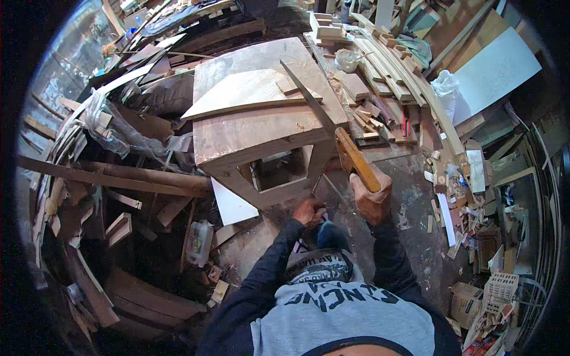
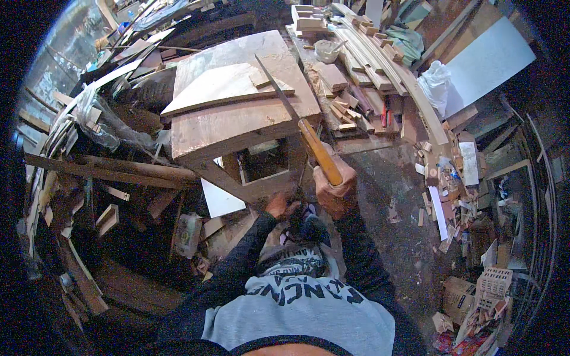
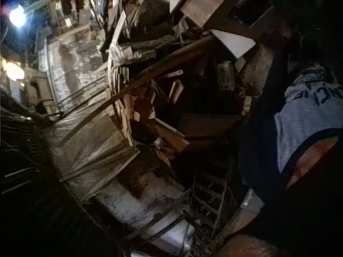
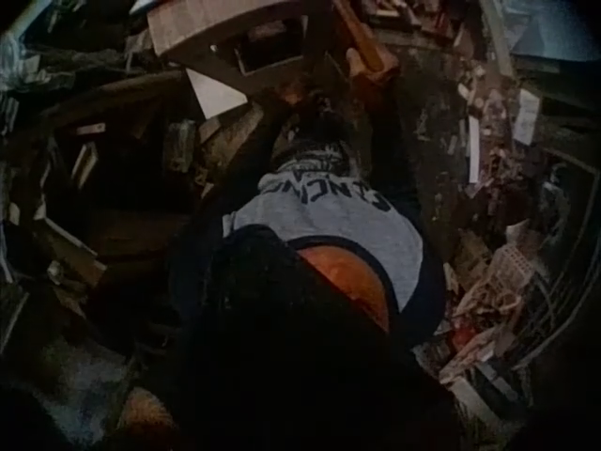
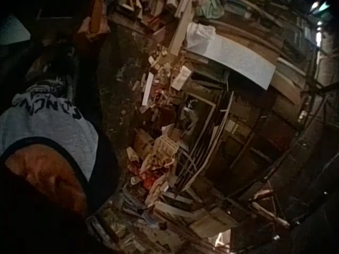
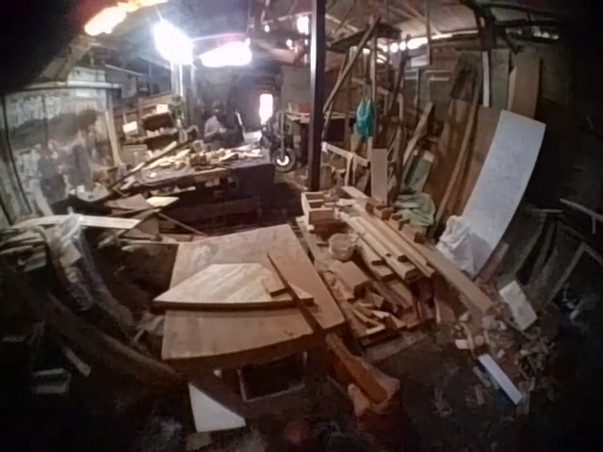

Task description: The person cuts wood blocks and wood boards into wood scraps using a utility knife and a hand saw.

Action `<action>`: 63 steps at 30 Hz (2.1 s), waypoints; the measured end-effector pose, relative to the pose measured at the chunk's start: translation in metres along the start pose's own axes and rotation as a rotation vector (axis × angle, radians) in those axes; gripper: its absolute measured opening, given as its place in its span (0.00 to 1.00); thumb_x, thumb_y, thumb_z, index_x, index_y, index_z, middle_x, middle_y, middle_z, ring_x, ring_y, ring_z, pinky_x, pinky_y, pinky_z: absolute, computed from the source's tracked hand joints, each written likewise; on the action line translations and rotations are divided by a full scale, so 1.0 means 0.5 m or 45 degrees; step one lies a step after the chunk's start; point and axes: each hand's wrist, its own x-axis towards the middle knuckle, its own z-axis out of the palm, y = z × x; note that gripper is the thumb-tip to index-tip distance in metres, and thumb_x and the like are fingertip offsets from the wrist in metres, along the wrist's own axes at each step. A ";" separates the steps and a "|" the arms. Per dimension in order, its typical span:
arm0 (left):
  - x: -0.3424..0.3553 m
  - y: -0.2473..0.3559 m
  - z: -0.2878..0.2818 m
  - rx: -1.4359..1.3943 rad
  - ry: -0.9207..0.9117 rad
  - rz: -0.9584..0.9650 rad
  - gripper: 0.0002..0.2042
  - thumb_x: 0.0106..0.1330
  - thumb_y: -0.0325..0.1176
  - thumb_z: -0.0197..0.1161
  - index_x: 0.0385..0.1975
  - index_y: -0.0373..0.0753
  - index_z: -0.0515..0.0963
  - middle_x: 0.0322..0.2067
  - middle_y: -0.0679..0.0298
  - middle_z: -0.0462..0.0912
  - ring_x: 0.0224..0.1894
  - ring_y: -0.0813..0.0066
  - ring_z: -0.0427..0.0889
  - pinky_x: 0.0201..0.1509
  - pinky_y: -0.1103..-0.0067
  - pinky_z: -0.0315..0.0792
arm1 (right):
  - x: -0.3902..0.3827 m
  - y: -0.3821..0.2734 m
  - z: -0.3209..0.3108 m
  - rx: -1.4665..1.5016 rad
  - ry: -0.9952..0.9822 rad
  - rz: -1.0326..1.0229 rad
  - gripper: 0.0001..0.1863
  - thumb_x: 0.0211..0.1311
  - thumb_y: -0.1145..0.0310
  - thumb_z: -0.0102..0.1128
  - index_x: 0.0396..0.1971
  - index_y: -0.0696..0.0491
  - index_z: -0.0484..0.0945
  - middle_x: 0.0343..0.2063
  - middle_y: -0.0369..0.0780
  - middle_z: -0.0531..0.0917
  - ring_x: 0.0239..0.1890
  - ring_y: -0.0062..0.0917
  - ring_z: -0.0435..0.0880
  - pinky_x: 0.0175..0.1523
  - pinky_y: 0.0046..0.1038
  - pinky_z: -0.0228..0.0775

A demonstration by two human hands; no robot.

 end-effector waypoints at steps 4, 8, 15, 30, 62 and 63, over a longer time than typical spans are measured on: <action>0.053 0.090 -0.152 -0.503 0.446 0.343 0.10 0.52 0.30 0.59 0.33 0.36 0.79 0.31 0.52 0.80 0.33 0.52 0.80 0.40 0.68 0.74 | -0.002 -0.005 -0.006 0.106 -0.009 0.080 0.15 0.53 0.73 0.56 0.41 0.63 0.76 0.26 0.39 0.79 0.29 0.19 0.76 0.36 0.23 0.69; 0.169 0.168 -0.326 0.302 0.987 0.443 0.10 0.51 0.25 0.58 0.34 0.40 0.77 0.36 0.54 0.77 0.41 0.53 0.74 0.42 0.63 0.71 | -0.003 -0.003 -0.007 0.000 -0.059 0.163 0.21 0.52 0.74 0.54 0.49 0.60 0.73 0.34 0.45 0.81 0.38 0.30 0.81 0.46 0.27 0.70; 0.367 0.088 -0.453 0.732 1.051 0.093 0.20 0.55 0.44 0.61 0.48 0.47 0.75 0.50 0.62 0.72 0.55 0.60 0.67 0.57 0.53 0.61 | -0.005 0.009 0.001 -0.070 -0.030 -0.018 0.21 0.51 0.74 0.55 0.48 0.61 0.73 0.35 0.46 0.80 0.38 0.31 0.79 0.47 0.26 0.69; 0.380 0.057 -0.442 0.790 1.032 0.199 0.16 0.61 0.47 0.55 0.47 0.53 0.78 0.50 0.70 0.75 0.56 0.65 0.66 0.61 0.63 0.54 | -0.004 0.022 -0.003 0.038 0.029 0.133 0.21 0.50 0.75 0.55 0.48 0.61 0.73 0.33 0.44 0.79 0.37 0.27 0.78 0.43 0.25 0.69; 0.371 0.069 -0.448 0.745 1.025 0.169 0.15 0.58 0.47 0.58 0.44 0.55 0.79 0.49 0.69 0.76 0.55 0.64 0.67 0.60 0.65 0.57 | -0.004 0.009 -0.002 0.030 0.002 0.135 0.21 0.50 0.75 0.56 0.48 0.58 0.74 0.33 0.47 0.80 0.37 0.34 0.80 0.45 0.29 0.70; 0.370 0.073 -0.447 0.733 1.020 0.159 0.15 0.58 0.47 0.58 0.44 0.55 0.79 0.49 0.69 0.76 0.55 0.64 0.67 0.61 0.65 0.57 | -0.003 0.005 -0.005 0.029 -0.013 0.147 0.21 0.51 0.75 0.56 0.48 0.59 0.74 0.34 0.47 0.80 0.39 0.33 0.80 0.47 0.28 0.70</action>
